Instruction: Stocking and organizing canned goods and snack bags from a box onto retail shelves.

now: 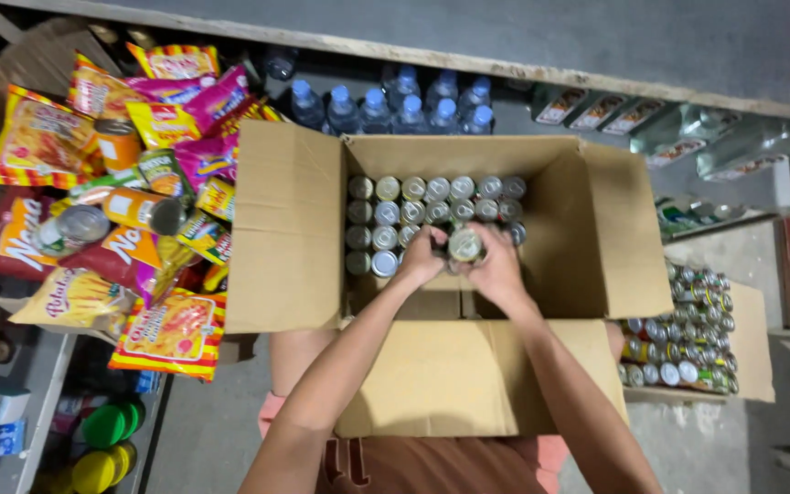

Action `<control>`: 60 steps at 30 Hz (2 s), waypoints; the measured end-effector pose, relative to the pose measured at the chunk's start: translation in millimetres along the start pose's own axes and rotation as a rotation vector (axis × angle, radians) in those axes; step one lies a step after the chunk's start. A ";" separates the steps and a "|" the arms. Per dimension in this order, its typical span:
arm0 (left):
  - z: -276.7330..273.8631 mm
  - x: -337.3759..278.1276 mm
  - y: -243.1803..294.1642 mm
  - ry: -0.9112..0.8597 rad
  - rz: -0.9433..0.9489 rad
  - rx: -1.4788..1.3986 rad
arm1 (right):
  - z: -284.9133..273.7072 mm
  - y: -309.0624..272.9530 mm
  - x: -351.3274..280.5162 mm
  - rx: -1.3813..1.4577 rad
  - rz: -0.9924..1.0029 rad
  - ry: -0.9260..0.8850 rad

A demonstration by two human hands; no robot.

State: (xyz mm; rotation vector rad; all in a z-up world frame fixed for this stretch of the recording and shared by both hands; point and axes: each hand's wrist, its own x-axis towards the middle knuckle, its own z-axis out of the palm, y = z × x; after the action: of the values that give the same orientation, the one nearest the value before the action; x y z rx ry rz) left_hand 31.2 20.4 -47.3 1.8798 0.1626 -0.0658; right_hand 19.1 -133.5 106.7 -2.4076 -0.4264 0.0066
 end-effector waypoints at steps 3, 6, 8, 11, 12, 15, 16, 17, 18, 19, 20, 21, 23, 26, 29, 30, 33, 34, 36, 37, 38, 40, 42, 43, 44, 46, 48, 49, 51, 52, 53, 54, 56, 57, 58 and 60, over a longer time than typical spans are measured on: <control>25.2 -0.9 -8.0 -0.109 -0.012 0.077 | -2.6 43.8 6.6 0.062 -0.072 0.048; 35.3 -13.0 12.2 -0.185 0.014 0.306 | -8.1 71.5 17.0 -0.026 -0.059 0.013; 30.6 -27.5 35.7 -0.282 0.038 0.392 | -8.2 78.2 16.5 -0.007 0.008 -0.003; 37.7 -29.9 46.0 -0.427 0.043 0.591 | -6.5 88.9 20.9 0.025 0.096 -0.030; 43.3 -29.0 44.5 -0.480 0.012 0.700 | -5.4 92.9 21.7 0.037 0.125 -0.052; 23.8 -36.2 92.1 -0.618 -0.015 0.799 | -7.0 100.7 30.8 -0.099 0.168 -0.190; 28.5 -36.9 82.6 -0.627 -0.022 0.797 | -4.5 103.6 29.0 -0.095 0.175 -0.197; 31.5 -33.1 74.4 -0.621 -0.019 0.816 | -2.5 106.0 32.3 -0.120 0.223 -0.235; 33.9 -29.4 66.5 -0.616 -0.015 0.835 | -0.7 107.8 35.7 -0.144 0.271 -0.274; 34.6 -27.6 63.8 -0.612 -0.016 0.839 | 1.4 107.8 38.3 -0.141 0.268 -0.272; 35.1 -25.8 61.0 -0.631 -0.063 0.829 | 3.7 107.5 41.1 -0.137 0.322 -0.322; 37.3 -26.5 58.0 -0.655 -0.112 0.815 | 5.3 108.0 40.6 -0.133 0.383 -0.374; 39.0 -25.8 49.7 -0.658 -0.072 0.863 | 17.0 117.7 40.9 -0.165 0.341 -0.348; 39.7 -25.2 40.9 -0.651 -0.019 0.899 | 27.2 124.6 43.8 -0.210 0.377 -0.394; 38.8 -29.0 41.9 -0.648 -0.003 0.896 | 39.0 142.7 39.2 -0.213 0.445 -0.476; 37.7 -29.1 44.1 -0.650 0.003 0.908 | 43.6 151.0 38.0 -0.201 0.431 -0.479; 37.2 -30.9 47.0 -0.654 -0.043 0.829 | 36.1 136.5 35.0 -0.203 0.401 -0.450; 35.2 -33.1 49.4 -0.656 -0.048 0.826 | 37.6 134.9 34.4 -0.204 0.403 -0.455; 32.8 -33.5 56.0 -0.669 -0.057 0.843 | 37.7 133.1 35.7 -0.253 0.429 -0.503; 33.2 -33.0 56.5 -0.668 -0.055 0.843 | 38.4 132.8 35.2 -0.254 0.429 -0.502; 33.6 -32.5 57.1 -0.668 -0.059 0.835 | 39.0 132.3 34.7 -0.278 0.412 -0.501; 33.1 -33.6 57.8 -0.667 -0.067 0.826 | 42.7 136.9 32.0 -0.302 0.393 -0.504; 32.2 -33.9 58.5 -0.667 -0.075 0.809 | 47.8 148.3 30.1 -0.283 0.312 -0.482; 31.4 -34.7 61.2 -0.668 -0.077 0.806 | 49.2 150.0 29.3 -0.285 0.313 -0.485; 30.5 -35.4 63.9 -0.673 -0.084 0.828 | 50.5 151.6 28.4 -0.269 0.311 -0.475; 32.6 -36.7 63.9 -0.678 -0.086 0.848 | 53.7 159.5 24.9 -0.257 0.311 -0.461; 33.0 -35.1 58.5 -0.660 -0.065 0.823 | 60.8 168.6 26.0 -0.245 0.333 -0.422; 32.1 -35.4 60.6 -0.657 -0.069 0.822 | 63.3 173.4 25.0 -0.245 0.329 -0.426; 30.9 -35.5 64.5 -0.689 -0.095 0.836 | 68.3 183.7 23.3 -0.213 0.344 -0.408; 30.5 -36.8 63.7 -0.686 -0.097 0.834 | 68.3 183.6 21.4 -0.214 0.341 -0.410; 30.4 -36.0 63.8 -0.691 -0.098 0.832 | 67.2 184.0 21.2 -0.133 0.425 -0.393; 30.4 -34.9 64.0 -0.696 -0.098 0.829 | 65.9 184.6 21.2 -0.051 0.509 -0.375; 24.6 -37.9 79.2 -0.711 -0.110 0.833 | 65.2 193.7 19.7 -0.006 0.518 -0.384; 21.0 -38.7 86.4 -0.724 -0.124 0.839 | 65.7 198.0 20.3 0.041 0.525 -0.394; 25.8 -37.1 74.1 -0.721 -0.125 0.839 | 63.1 190.7 21.6 0.041 0.522 -0.395; 35.5 -34.2 49.1 -0.679 -0.086 0.814 | 58.3 176.2 22.6 0.116 0.745 -0.431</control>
State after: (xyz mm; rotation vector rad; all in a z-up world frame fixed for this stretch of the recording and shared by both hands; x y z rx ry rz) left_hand 5.8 -30.9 -7.7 2.5264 -0.2984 -0.9337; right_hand 86.9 -215.5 -47.0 -2.3031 0.2990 0.8590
